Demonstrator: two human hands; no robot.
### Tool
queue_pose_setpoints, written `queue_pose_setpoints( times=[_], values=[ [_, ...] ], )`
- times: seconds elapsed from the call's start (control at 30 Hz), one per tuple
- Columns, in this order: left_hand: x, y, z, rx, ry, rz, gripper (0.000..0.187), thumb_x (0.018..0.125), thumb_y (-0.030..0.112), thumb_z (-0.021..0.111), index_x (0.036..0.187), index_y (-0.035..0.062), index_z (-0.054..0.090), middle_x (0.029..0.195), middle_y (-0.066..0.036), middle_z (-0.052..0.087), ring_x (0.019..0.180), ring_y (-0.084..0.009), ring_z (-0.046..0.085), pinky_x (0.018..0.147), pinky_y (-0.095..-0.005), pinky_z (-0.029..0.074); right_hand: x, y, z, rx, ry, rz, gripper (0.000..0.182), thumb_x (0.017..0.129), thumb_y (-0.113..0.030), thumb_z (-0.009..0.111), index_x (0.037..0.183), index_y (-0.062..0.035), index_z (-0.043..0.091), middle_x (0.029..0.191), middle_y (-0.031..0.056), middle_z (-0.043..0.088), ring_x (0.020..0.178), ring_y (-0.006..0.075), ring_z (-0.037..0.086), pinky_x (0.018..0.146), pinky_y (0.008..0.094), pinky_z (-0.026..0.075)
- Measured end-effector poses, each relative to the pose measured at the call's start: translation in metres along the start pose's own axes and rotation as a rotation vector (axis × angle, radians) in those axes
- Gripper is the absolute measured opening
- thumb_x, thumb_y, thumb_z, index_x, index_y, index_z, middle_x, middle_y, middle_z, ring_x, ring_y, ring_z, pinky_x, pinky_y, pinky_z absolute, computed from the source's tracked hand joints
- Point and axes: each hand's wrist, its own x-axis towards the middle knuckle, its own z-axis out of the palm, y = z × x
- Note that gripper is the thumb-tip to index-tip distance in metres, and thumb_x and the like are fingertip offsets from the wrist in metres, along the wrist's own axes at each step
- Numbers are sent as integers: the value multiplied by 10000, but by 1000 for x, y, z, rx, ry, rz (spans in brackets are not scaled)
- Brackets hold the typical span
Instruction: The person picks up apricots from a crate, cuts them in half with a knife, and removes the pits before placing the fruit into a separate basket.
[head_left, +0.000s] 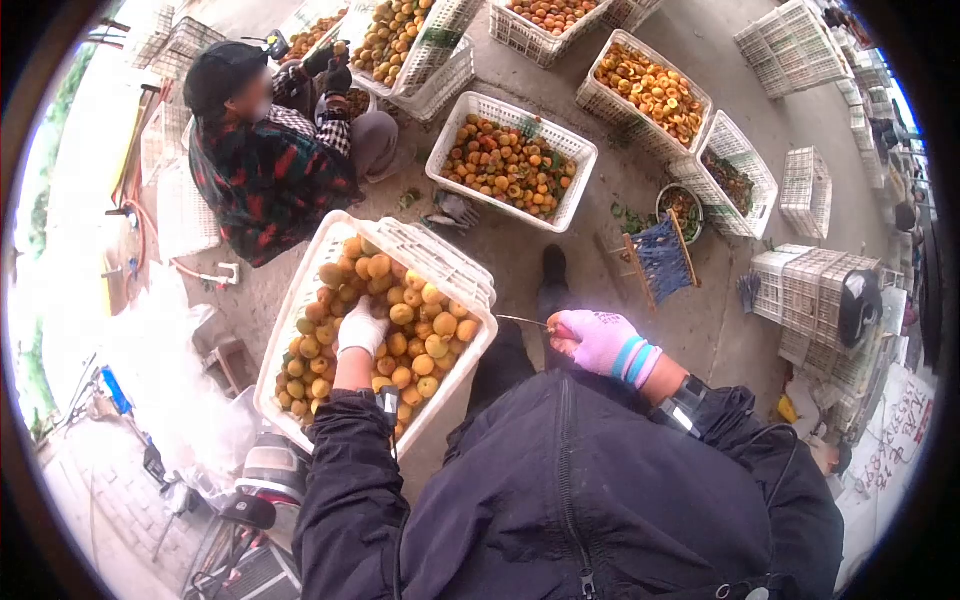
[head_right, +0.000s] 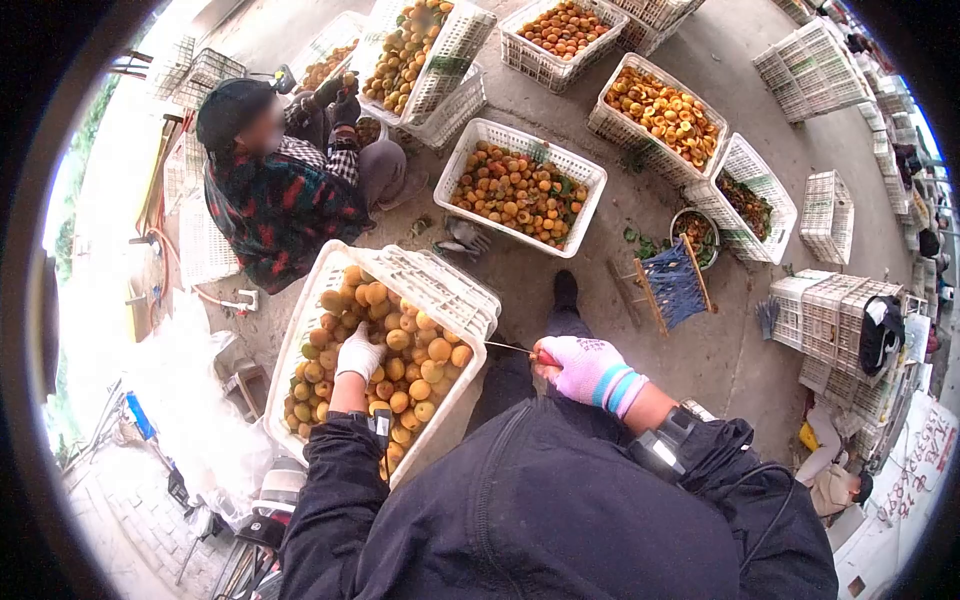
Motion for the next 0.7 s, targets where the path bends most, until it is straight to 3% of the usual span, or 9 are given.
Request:
queue_pose_setpoints(
  times=[0.1,0.17,0.23,0.27,0.3,0.43,0.5,0.63,0.7],
  values=[
    [-11,-7,2,-60,127,21,490,770,248,670,1206,65,546,1109,-242,632,1072,-378,593,903,-420,480,2,7,-9,6,-9,2,244,877,-261,602,1059,-99,604,920,122,669,882,315,650,743,399,502],
    [-9,-24,9,-59,224,47,477,778,247,688,1173,21,544,1057,-222,662,990,-325,646,854,-384,503,3,12,-15,19,-14,9,245,877,-261,601,1061,-99,605,921,125,669,881,317,650,744,401,501],
    [-12,-36,8,-603,302,-22,444,791,244,707,1120,-7,546,952,-167,674,837,-232,648,776,-326,514,4,18,-22,14,10,2,254,873,-260,608,1068,-98,604,932,130,670,891,320,650,754,405,500],
    [-8,-44,8,-605,416,-19,387,802,194,736,1077,4,539,882,-102,639,720,-161,584,695,-276,502,4,21,-24,20,11,1,254,873,-260,608,1068,-98,604,932,130,670,891,320,650,754,405,500],
    [-11,-53,12,-959,392,-11,338,813,127,741,1063,28,536,903,-77,625,703,-157,584,659,-269,504,4,24,-27,28,11,10,255,872,-259,610,1071,-98,605,937,131,671,896,322,649,758,405,500],
    [-62,4,-30,-1251,389,101,327,828,122,743,1067,47,533,972,-61,617,799,-135,601,644,-246,508,6,35,-39,43,11,2,258,871,-259,618,1074,-100,606,951,136,671,911,330,645,767,407,500],
    [-88,65,-55,-1417,201,202,353,849,155,725,1121,32,537,1014,-55,624,877,-144,611,745,-258,515,5,39,-46,46,20,5,254,872,-260,618,1068,-98,608,953,138,669,913,334,643,768,408,500],
    [-98,150,-85,-1422,-59,495,622,877,155,689,1402,58,371,1342,-119,466,1216,-212,476,1060,-322,354,10,49,-52,24,19,2,252,873,-260,620,1060,-91,616,958,142,667,914,338,640,766,413,499],
    [-72,140,-81,-1479,49,592,703,880,144,682,1455,65,284,1431,-119,364,1292,-229,399,1088,-336,320,9,46,-60,33,36,60,255,873,-256,622,1067,-91,620,965,140,669,913,337,640,766,416,499]
  ],
)
